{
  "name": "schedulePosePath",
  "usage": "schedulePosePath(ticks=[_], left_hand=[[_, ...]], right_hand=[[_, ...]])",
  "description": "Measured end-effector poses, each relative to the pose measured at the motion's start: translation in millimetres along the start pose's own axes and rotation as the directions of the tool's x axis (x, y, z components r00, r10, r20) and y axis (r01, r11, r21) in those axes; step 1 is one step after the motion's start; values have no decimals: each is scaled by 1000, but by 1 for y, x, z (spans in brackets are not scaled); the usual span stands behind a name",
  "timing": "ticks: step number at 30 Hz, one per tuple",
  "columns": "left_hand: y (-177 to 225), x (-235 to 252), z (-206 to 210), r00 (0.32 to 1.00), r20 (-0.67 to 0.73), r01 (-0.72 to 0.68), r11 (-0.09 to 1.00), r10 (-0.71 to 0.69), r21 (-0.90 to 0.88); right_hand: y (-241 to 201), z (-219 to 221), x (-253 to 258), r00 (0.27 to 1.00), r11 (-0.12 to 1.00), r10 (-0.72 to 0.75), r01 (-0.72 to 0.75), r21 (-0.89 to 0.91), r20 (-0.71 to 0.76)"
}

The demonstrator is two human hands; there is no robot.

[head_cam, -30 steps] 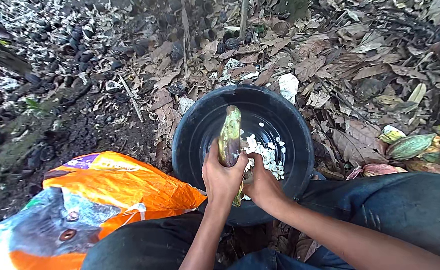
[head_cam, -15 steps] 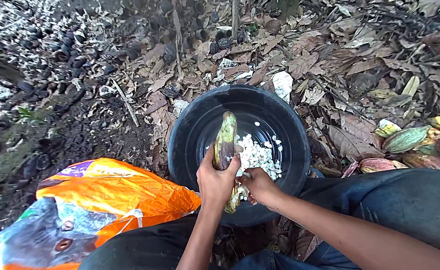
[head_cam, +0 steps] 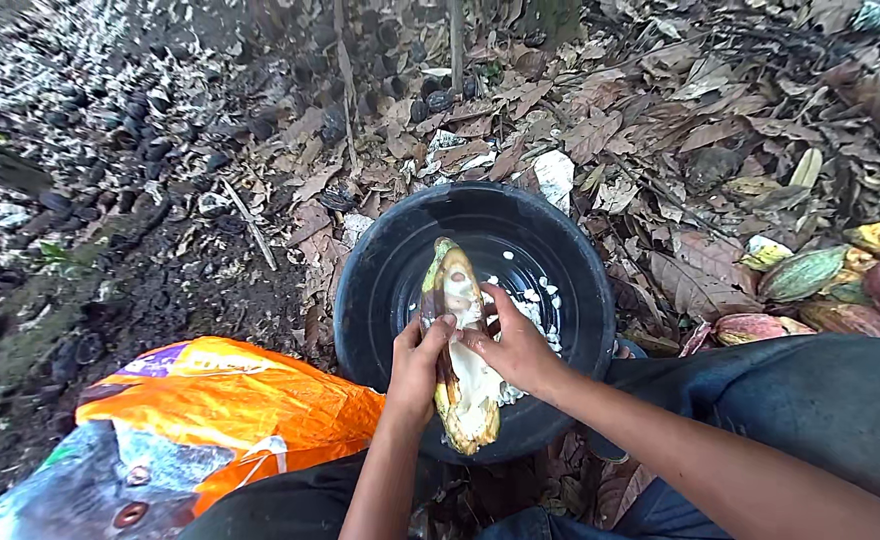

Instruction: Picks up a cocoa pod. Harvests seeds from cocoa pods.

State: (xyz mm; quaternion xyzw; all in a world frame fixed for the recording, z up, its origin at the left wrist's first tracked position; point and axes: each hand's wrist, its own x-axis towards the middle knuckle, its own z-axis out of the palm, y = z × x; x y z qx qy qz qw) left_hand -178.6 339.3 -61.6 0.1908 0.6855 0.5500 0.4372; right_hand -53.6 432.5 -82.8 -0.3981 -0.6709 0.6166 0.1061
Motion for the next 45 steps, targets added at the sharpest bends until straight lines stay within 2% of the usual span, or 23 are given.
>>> schedulePosePath(ticks=[3, 6, 10, 12, 14, 19, 25, 34, 41, 45], left_hand=[[4, -3, -4, 990, 92, 113, 988, -103, -102], [7, -7, -2, 977, 142, 178, 976, -160, -124], [2, -11, 3, 959, 211, 211, 973, -188, -94], [-1, -12, 7, 952, 221, 234, 968, -211, -85], [-1, -13, 10, 949, 219, 252, 963, -227, -93], [-1, -16, 14, 945, 196, 279, 959, -263, -56], [-5, -18, 17, 946, 172, 286, 957, -274, -50], [-6, -22, 16, 936, 187, 313, 948, -297, -60], [-3, -29, 18, 927, 202, 339, 936, -315, -93], [-4, -28, 14, 941, 191, 299, 950, -278, -94]], right_hand=[[-11, -14, 4, 983, 976, -180, 175, -132, -23], [-22, -27, 4, 930, 839, -367, 333, -429, 6], [-30, -32, 5, 956, 777, -268, 288, -559, 119], [-28, -34, 4, 953, 739, -273, 293, -607, 127], [-23, -36, 7, 929, 683, -344, 347, -643, 136], [-16, -37, 11, 909, 645, -357, 407, -647, 216], [-7, -35, 15, 886, 630, -409, 448, -635, 219], [4, -37, 18, 808, 574, -556, 542, -613, 194], [2, -45, 19, 784, 588, -585, 585, -559, 205], [-3, -49, 17, 791, 626, -571, 593, -506, 221]])
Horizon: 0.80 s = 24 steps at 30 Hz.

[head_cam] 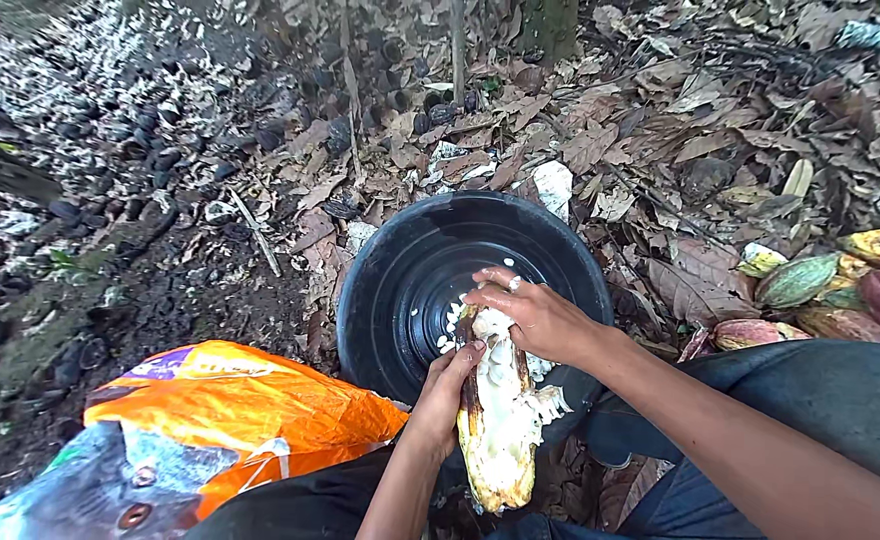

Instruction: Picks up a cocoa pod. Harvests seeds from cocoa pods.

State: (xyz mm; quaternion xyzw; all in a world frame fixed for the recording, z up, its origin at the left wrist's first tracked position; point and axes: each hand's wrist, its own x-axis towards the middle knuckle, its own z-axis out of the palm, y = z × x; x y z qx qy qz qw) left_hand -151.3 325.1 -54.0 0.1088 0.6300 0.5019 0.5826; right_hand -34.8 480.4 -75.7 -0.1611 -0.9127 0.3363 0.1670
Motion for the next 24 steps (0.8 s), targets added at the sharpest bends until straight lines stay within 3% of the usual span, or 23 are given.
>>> schedulePosePath(ticks=[5, 10, 19, 24], left_hand=[[4, -1, 3, 998, -36, -44, 997, 46, 59], [1, 0, 3, 998, -19, -63, 991, 66, 117], [1, 2, 3, 998, -34, -51, 990, 55, 129], [8, 2, 0, 994, -36, -96, 991, 100, 91]], right_hand=[[-16, -13, 3, 973, 992, 123, -113, -58, 197], [-14, -19, 0, 978, 991, 61, -36, -126, 202], [4, 0, -2, 995, 994, -92, 90, -65, -33], [-1, -5, -1, 989, 999, -23, 18, -36, -143]])
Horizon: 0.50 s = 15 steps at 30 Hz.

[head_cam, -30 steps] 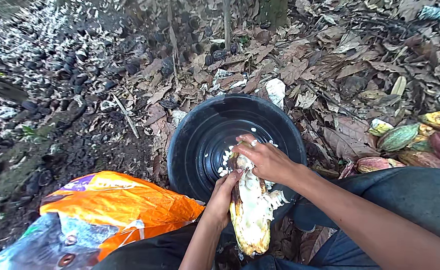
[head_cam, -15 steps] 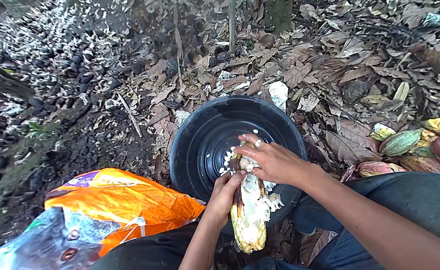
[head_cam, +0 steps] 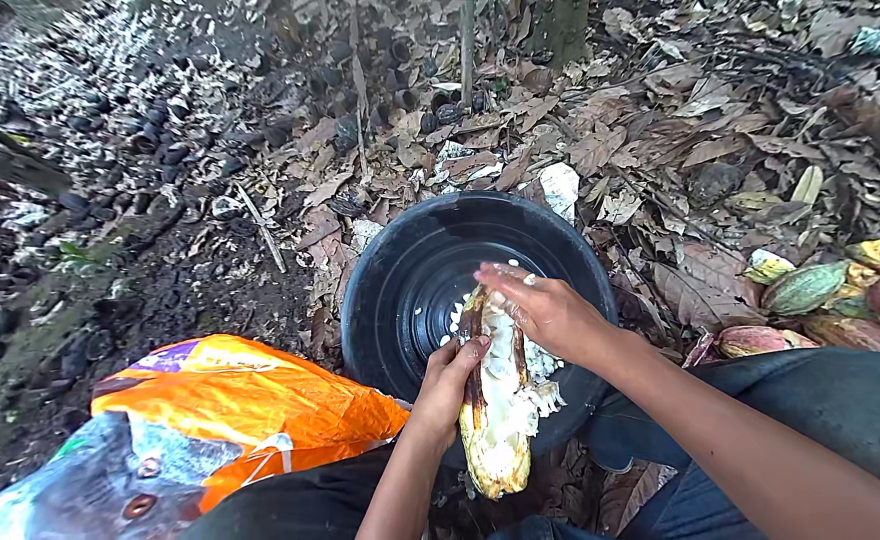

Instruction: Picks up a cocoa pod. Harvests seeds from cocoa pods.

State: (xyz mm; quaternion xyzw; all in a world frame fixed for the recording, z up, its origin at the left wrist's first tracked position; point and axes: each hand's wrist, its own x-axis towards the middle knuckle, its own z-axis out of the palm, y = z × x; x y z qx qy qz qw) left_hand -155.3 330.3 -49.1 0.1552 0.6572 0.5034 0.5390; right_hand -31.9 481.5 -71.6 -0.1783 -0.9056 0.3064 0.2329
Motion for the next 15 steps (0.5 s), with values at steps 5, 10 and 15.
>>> schedulePosePath(ticks=[5, 10, 15], left_hand=[[6, 1, -1, 999, -8, -51, 998, 51, -44], [6, 5, -4, 997, -56, -51, 998, 48, -48], [4, 4, -5, 998, -31, -53, 998, 51, -43]], right_hand=[[1, -9, 4, 948, 964, 253, -264, -31, -195], [-7, -9, 3, 916, 890, 386, -401, -218, -112], [-17, -9, 8, 870, 861, 489, -469, -198, 64]])
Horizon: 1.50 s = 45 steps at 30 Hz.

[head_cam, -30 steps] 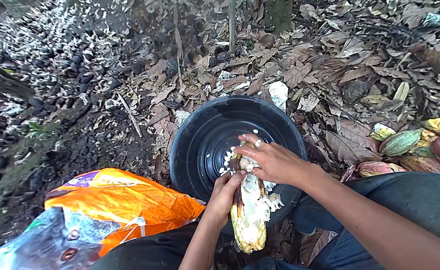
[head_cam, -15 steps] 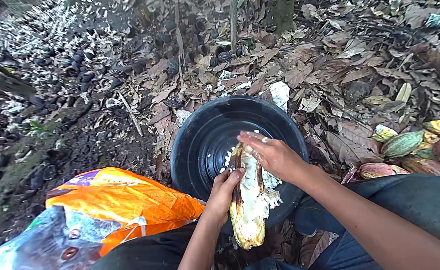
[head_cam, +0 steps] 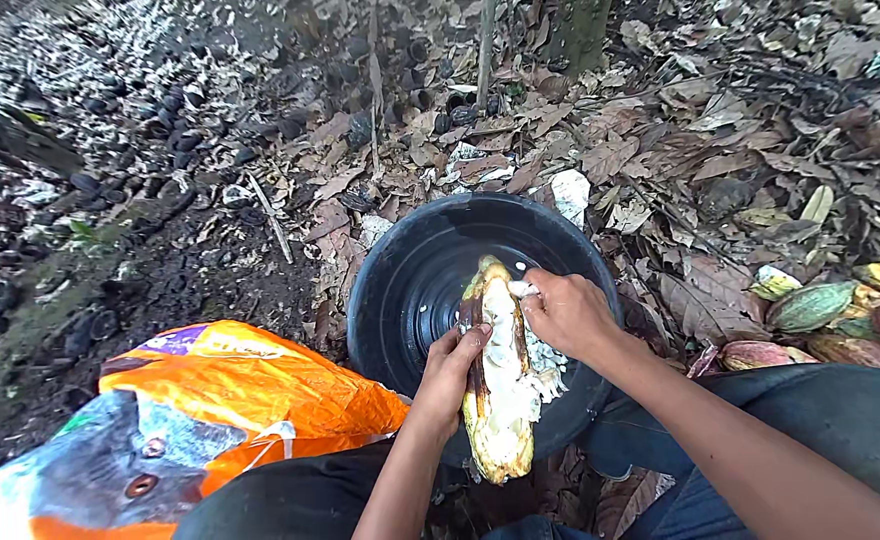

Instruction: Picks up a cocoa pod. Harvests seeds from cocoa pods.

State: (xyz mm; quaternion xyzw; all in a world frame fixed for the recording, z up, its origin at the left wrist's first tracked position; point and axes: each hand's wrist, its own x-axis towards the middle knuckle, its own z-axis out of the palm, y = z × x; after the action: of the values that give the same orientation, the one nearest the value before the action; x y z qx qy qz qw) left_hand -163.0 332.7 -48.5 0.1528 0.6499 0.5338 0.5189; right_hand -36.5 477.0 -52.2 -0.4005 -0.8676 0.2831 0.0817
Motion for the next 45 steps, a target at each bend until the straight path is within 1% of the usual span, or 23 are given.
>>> schedulePosePath(ticks=[2, 5, 8, 10, 12, 14, 15, 19, 22, 23, 24, 27, 28, 29, 31, 33, 36, 38, 41, 45], left_hand=[[0, 0, 1, 1000, -5, -4, 1000, 4, -1], [1, 0, 0, 1000, -6, -8, 1000, 8, -14], [2, 1, 0, 1000, -10, -15, 1000, 15, -21], [3, 1, -1, 1000, -14, -15, 1000, 15, -18], [3, 2, 0, 1000, -23, -14, 1000, 14, -15], [3, 2, 0, 1000, -26, -12, 1000, 12, -15], [3, 2, 0, 1000, -25, -12, 1000, 12, -16], [3, 2, -1, 1000, -30, -11, 1000, 11, 5], [2, 2, -1, 999, -30, -13, 1000, 13, 6], [2, 3, -1, 999, -31, -12, 1000, 13, 6], [2, 3, -1, 999, -32, -8, 1000, 8, 9], [0, 5, 0, 999, -34, -4, 1000, 5, 13], [0, 5, 0, 999, -35, -4, 1000, 4, 14], [0, 5, 0, 999, -36, -2, 1000, 2, 13], [1, 5, 0, 999, -42, -3, 1000, 4, 14], [1, 5, 1, 999, -42, -4, 1000, 4, 16], [0, 5, 1, 999, -42, 4, 1000, -4, 18], [1, 5, 0, 999, -43, 5, 1000, -4, 23], [1, 5, -2, 999, -50, 3, 1000, -1, 25], [3, 6, -3, 998, -69, -5, 1000, 5, 9]], right_hand=[[-2, 0, 1, 999, 1000, 8, -9, 22, 34], [-4, -2, 2, 999, 998, 31, -33, 53, 45], [-3, -2, 3, 998, 994, 61, -63, 91, 29], [-2, -1, 3, 999, 995, 41, -43, 94, 16], [0, 1, 2, 1000, 998, -8, 8, 61, -8], [4, 4, 1, 996, 997, -83, 83, -3, -35], [6, 4, 2, 994, 994, -105, 104, -47, -25], [5, -1, 2, 994, 974, -106, 97, -204, -31], [3, -2, 0, 985, 966, -139, 112, -234, -99], [3, -2, 0, 982, 966, -154, 125, -226, -111], [1, -4, 0, 987, 971, -140, 120, -207, -83], [-1, -10, 2, 997, 993, -38, 46, -107, 71], [-1, -11, 3, 997, 997, 0, 7, -78, 81], [-1, -12, 3, 997, 999, 34, -32, -38, 62], [0, -11, 2, 998, 998, 36, -33, 53, -59], [0, -11, 2, 988, 992, -9, 29, 123, -157], [1, -5, 2, 973, 973, -81, 124, 196, -215], [6, 0, 4, 965, 955, -147, 195, 222, -216], [15, 2, 6, 972, 930, -199, 227, 290, -123], [17, 5, 6, 985, 941, -101, 141, 307, -143]])
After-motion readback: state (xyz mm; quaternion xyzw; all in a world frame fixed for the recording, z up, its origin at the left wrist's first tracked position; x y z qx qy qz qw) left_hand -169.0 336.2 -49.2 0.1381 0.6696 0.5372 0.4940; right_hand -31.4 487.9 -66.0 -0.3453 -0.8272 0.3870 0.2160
